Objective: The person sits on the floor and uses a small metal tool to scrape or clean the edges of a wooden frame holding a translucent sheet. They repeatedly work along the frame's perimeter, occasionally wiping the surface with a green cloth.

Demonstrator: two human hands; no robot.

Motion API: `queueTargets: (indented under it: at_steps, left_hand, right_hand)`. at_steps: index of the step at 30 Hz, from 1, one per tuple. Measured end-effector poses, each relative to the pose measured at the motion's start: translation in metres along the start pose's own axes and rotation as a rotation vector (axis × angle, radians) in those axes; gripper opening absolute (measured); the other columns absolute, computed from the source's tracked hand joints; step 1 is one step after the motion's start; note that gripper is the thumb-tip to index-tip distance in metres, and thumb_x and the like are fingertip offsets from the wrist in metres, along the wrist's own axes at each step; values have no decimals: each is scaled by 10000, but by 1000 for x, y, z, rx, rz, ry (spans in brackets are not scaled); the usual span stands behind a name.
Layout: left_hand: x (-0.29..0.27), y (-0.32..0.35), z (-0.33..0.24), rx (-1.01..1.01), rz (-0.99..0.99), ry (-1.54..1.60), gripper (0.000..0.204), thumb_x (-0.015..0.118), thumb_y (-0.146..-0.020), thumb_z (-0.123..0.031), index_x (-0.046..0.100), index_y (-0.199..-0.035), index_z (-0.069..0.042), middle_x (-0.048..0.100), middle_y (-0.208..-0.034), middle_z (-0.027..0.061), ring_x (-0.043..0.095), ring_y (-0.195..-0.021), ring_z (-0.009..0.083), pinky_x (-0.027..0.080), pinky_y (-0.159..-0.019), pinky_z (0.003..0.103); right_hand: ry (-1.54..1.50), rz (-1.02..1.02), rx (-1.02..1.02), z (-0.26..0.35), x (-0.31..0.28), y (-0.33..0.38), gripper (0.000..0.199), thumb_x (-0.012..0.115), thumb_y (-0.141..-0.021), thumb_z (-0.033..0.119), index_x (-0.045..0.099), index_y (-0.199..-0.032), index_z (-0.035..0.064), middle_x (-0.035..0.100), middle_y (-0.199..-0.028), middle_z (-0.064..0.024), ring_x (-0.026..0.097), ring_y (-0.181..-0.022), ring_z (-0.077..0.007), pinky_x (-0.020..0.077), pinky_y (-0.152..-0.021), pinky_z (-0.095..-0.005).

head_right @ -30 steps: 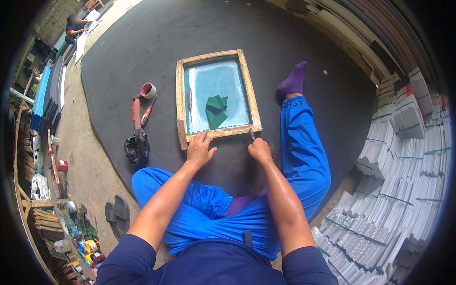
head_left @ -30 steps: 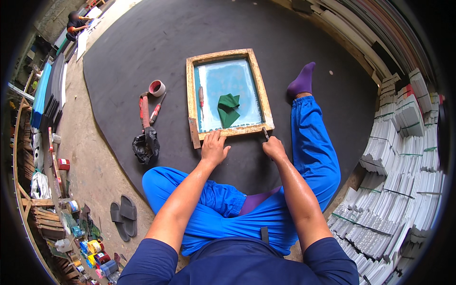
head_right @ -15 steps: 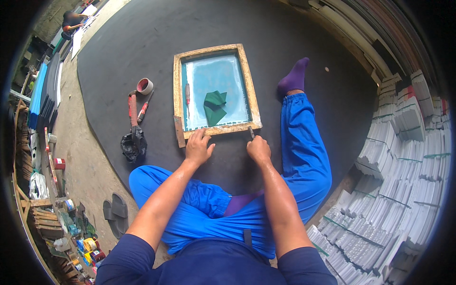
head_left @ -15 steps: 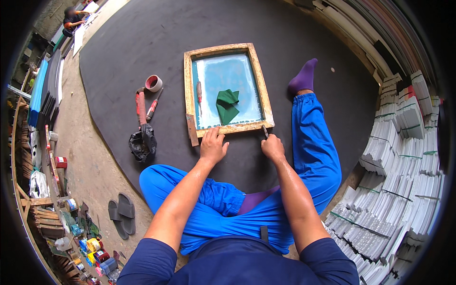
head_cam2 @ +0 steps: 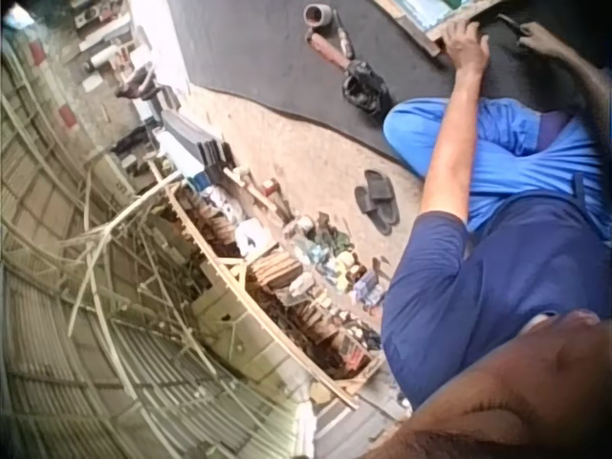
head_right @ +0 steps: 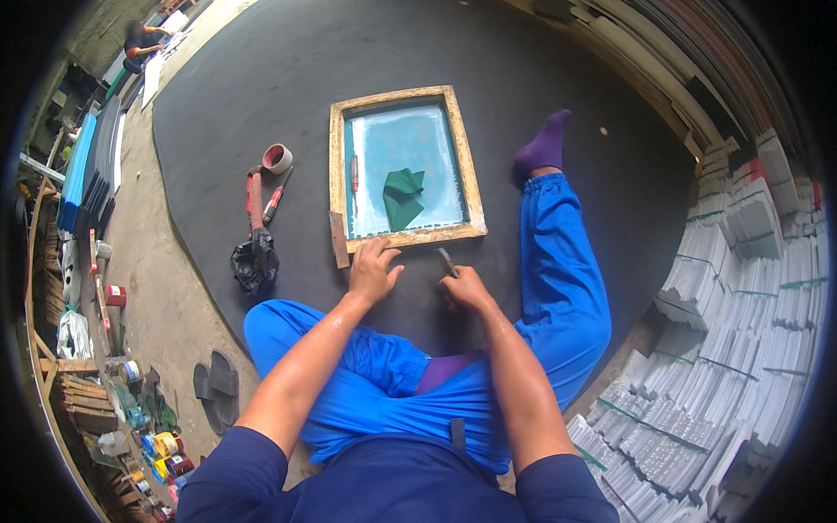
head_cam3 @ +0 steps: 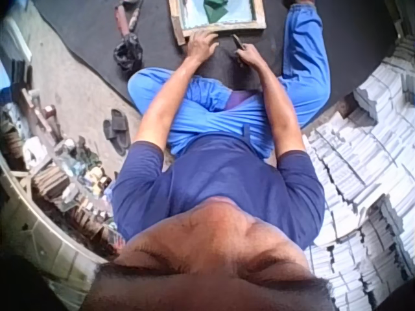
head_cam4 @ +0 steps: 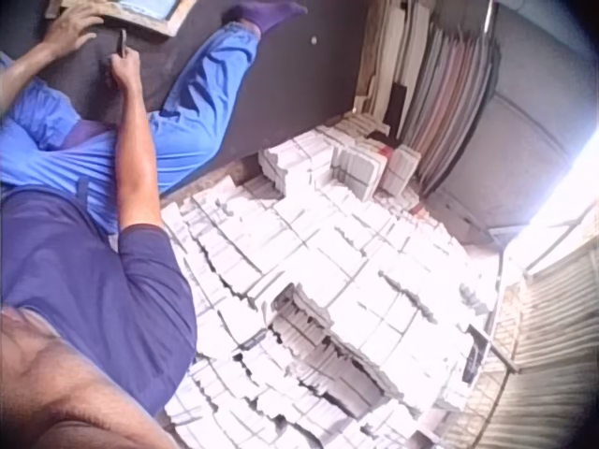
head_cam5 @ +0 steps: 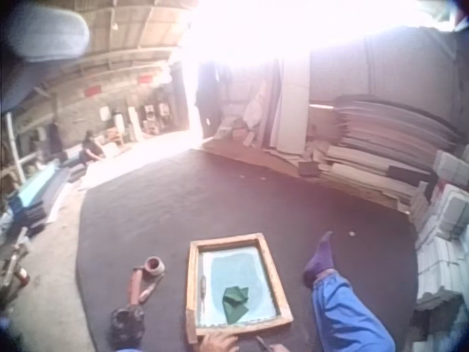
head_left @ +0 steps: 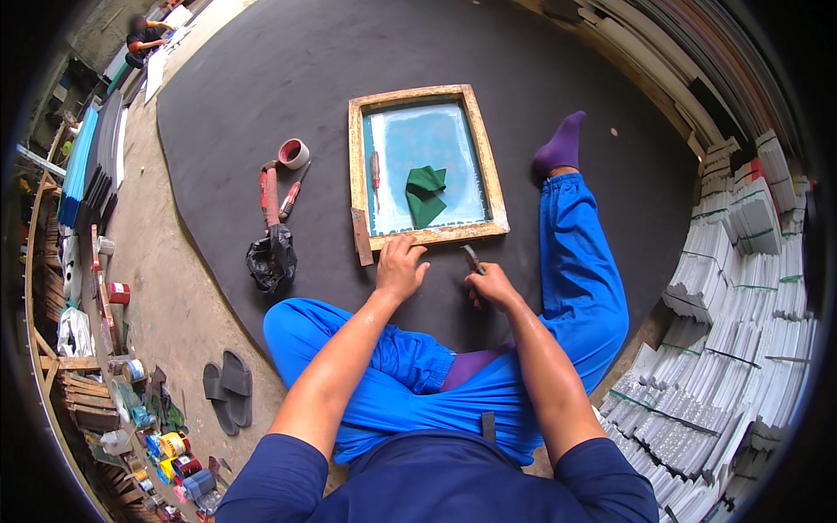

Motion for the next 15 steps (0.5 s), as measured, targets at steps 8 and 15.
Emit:
queueTargets:
  at_steps: [8, 15]
  left_hand:
    - [8, 30, 4, 9, 51, -11, 127, 784, -814, -243, 778, -904, -153, 739, -882, 22, 667, -901, 225, 465, -859, 403]
    - [8, 47, 14, -156, 179, -16, 121, 739, -846, -276, 800, -837, -173, 754, -865, 19, 706, -840, 246, 467, -797, 411]
  right_hand:
    - [297, 199, -32, 6, 57, 11, 176, 602, -925, 134, 641, -1004, -19, 667, -693, -104, 649, -504, -190, 507, -447, -347]
    - [300, 366, 70, -5, 63, 8, 230, 619, -971, 169, 623, -1110, -15, 699, -804, -115, 697, -642, -199, 524, -512, -344]
Point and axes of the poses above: each hand's wrist, its own y-axis away from the middle knuckle, its own x-axis out of the palm, z = x × y, the point moved 2 cm from there along -y, towards the middle knuckle
